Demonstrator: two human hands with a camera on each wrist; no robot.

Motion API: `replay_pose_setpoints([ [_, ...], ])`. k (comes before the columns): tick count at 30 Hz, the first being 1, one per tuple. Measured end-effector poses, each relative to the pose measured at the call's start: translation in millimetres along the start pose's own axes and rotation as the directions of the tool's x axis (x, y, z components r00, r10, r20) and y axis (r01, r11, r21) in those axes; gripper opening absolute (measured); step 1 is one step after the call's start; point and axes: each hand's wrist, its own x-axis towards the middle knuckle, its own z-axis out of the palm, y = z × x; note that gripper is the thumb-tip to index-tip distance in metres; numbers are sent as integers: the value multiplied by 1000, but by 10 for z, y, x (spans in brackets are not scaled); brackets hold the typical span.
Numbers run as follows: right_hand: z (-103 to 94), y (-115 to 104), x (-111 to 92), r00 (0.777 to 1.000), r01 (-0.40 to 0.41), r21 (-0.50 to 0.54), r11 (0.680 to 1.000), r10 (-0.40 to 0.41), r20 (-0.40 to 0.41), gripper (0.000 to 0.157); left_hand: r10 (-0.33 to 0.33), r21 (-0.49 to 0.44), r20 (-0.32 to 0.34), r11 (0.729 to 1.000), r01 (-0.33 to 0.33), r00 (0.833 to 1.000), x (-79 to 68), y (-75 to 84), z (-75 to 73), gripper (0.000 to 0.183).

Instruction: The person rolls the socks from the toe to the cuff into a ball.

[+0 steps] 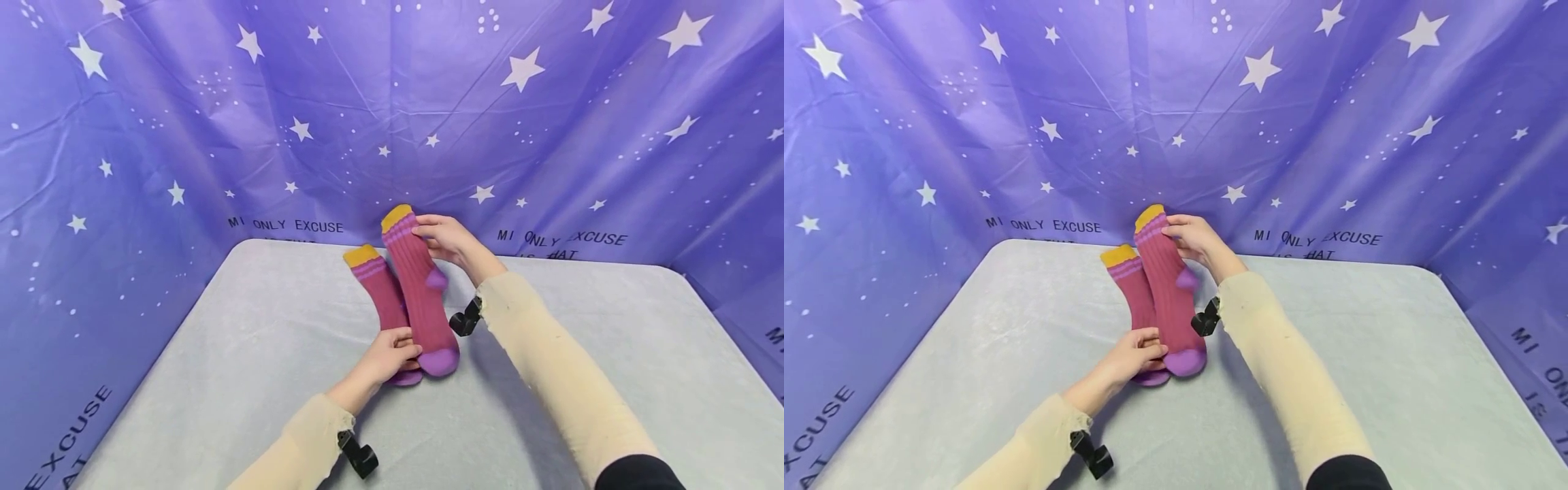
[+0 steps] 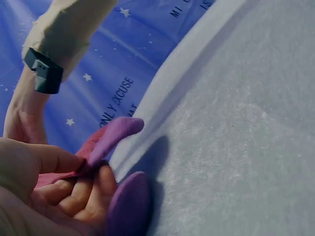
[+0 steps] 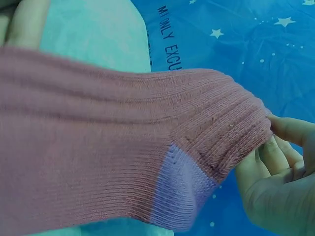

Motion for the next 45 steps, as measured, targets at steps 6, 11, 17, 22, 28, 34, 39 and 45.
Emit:
replay_pose_setpoints([
  [6,115,44,87,999,-7,41,999,6,31,47,-46,-109,24,993,49,999,-153,-19,-165,17],
  [11,211,177,215,999,-41,53,998,39,23,47,-57,-161,47,985,64,997,-237,-65,-273,43],
  [17,323,354,354,998,-64,-2,998,64,16,45,-76,-174,58,981,85,995,-260,-102,-306,48],
  [22,370,497,445,997,-81,-22,996,81,-2,44,-99,-184,58,977,108,993,-246,-128,-302,47],
  [28,362,667,502,996,-90,-126,988,87,-33,43,-121,-205,74,970,134,990,-223,-196,-300,45],
  [34,351,675,460,998,-45,-343,938,60,36,41,-142,-208,63,966,152,988,-235,-220,-374,44],
  [39,288,615,348,978,64,-583,810,65,199,24,-146,-219,77,963,160,986,-253,-206,-464,45],
  [45,241,629,280,952,213,-710,671,19,304,15,-145,-232,76,960,159,986,-276,-151,-523,47],
])
